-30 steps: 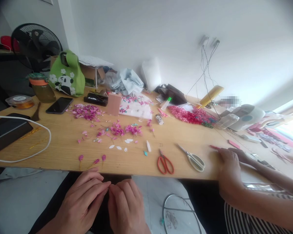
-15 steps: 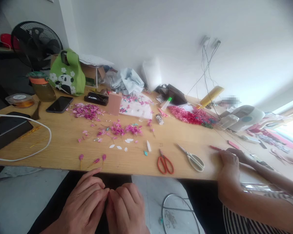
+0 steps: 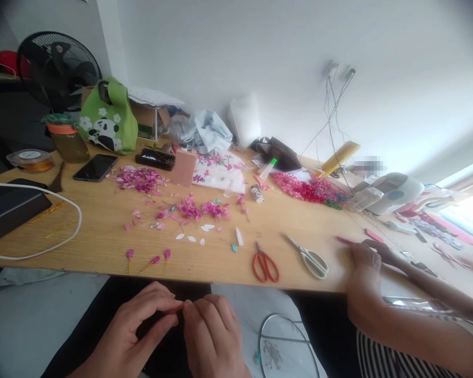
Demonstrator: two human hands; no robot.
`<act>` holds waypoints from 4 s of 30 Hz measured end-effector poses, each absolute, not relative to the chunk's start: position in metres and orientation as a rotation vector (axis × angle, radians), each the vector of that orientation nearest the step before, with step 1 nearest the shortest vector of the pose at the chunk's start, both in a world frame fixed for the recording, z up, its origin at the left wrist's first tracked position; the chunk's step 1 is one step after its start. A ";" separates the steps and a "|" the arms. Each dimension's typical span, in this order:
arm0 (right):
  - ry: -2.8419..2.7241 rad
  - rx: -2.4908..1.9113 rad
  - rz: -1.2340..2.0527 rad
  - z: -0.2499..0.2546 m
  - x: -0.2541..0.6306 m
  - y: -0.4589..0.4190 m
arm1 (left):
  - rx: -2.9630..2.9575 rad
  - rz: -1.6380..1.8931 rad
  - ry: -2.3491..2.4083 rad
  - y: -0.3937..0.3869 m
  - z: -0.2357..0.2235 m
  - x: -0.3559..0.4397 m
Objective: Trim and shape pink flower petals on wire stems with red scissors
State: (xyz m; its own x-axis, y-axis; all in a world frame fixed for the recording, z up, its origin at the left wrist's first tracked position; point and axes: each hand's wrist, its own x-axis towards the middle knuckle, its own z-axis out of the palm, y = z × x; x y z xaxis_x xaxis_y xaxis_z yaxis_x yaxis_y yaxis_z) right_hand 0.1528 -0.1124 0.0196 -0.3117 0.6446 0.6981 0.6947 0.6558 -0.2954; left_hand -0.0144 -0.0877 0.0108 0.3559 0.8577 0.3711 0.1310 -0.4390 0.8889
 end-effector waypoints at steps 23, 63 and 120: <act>-1.701 -0.876 0.650 0.008 0.156 -0.110 | 0.841 0.775 0.542 -0.080 0.000 -0.014; -0.941 -1.179 1.464 0.000 0.153 -0.104 | 1.204 0.861 0.603 -0.075 -0.019 -0.013; -0.877 -1.195 1.621 -0.013 0.146 -0.114 | 0.914 0.754 0.545 -0.082 -0.033 -0.009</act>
